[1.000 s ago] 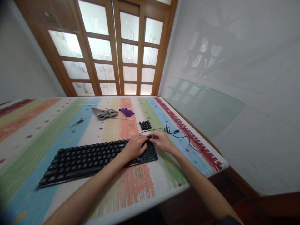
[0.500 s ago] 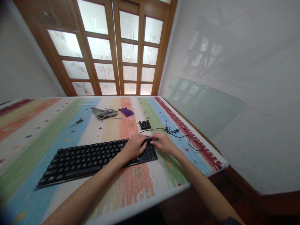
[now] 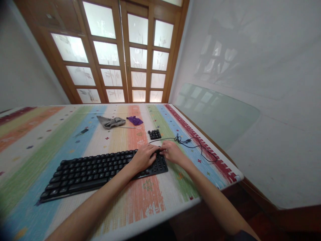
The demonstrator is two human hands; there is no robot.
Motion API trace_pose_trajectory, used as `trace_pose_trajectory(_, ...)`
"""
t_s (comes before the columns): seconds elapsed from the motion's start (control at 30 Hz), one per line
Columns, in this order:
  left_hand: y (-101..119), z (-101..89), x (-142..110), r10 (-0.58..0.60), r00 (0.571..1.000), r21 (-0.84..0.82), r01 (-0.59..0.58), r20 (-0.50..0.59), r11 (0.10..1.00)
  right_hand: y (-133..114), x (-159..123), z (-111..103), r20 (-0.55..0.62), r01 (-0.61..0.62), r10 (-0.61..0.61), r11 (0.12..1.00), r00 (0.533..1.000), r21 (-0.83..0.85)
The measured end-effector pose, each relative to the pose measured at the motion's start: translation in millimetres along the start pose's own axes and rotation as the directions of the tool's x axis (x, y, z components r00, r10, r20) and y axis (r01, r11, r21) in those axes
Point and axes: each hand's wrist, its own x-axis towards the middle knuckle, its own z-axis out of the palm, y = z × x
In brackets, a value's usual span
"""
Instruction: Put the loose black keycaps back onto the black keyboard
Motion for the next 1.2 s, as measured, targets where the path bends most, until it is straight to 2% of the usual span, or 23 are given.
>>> trace_pose_trajectory(0.17, -1, 1.1, 0, -0.007, 1.0, 0.001, 0.007, 0.004, 1.0, -7, 10, -8, 0.155, -0.07, 0.076, 0.997, 0.985, -0.045)
trace_pose_trajectory(0.3, -1, 1.9, 0, -0.017, 1.0, 0.005, 0.017, 0.007, 1.0, -7, 20, -13, 0.262, -0.054, 0.072, 0.996, 0.962, -0.075)
trace_pose_trajectory(0.47, -1, 1.5, 0, -0.019, 1.0, 0.013, 0.019, 0.013, 1.0, -7, 26, -17, 0.312, -0.051, 0.089, 0.991, 0.946, -0.127)
trace_pose_trajectory(0.7, -2, 1.5, 1, -0.015, 1.0, 0.028, 0.015, 0.022, 1.0, -19, 19, -13, 0.303, -0.04, 0.111, 0.972, 0.947, -0.232)
trace_pose_trajectory(0.97, -3, 1.2, 2, 0.005, 0.998, 0.032, -0.007, 0.056, 0.999, -36, -10, 4, 0.207, -0.039, 0.125, 0.926, 0.97, -0.375)
trace_pose_trajectory(1.2, -6, -17.5, -12, 0.043, 0.994, 0.036, -0.047, 0.101, 0.998, -27, -9, -4, 0.196, -0.084, 0.139, 0.961, 0.971, -0.265)
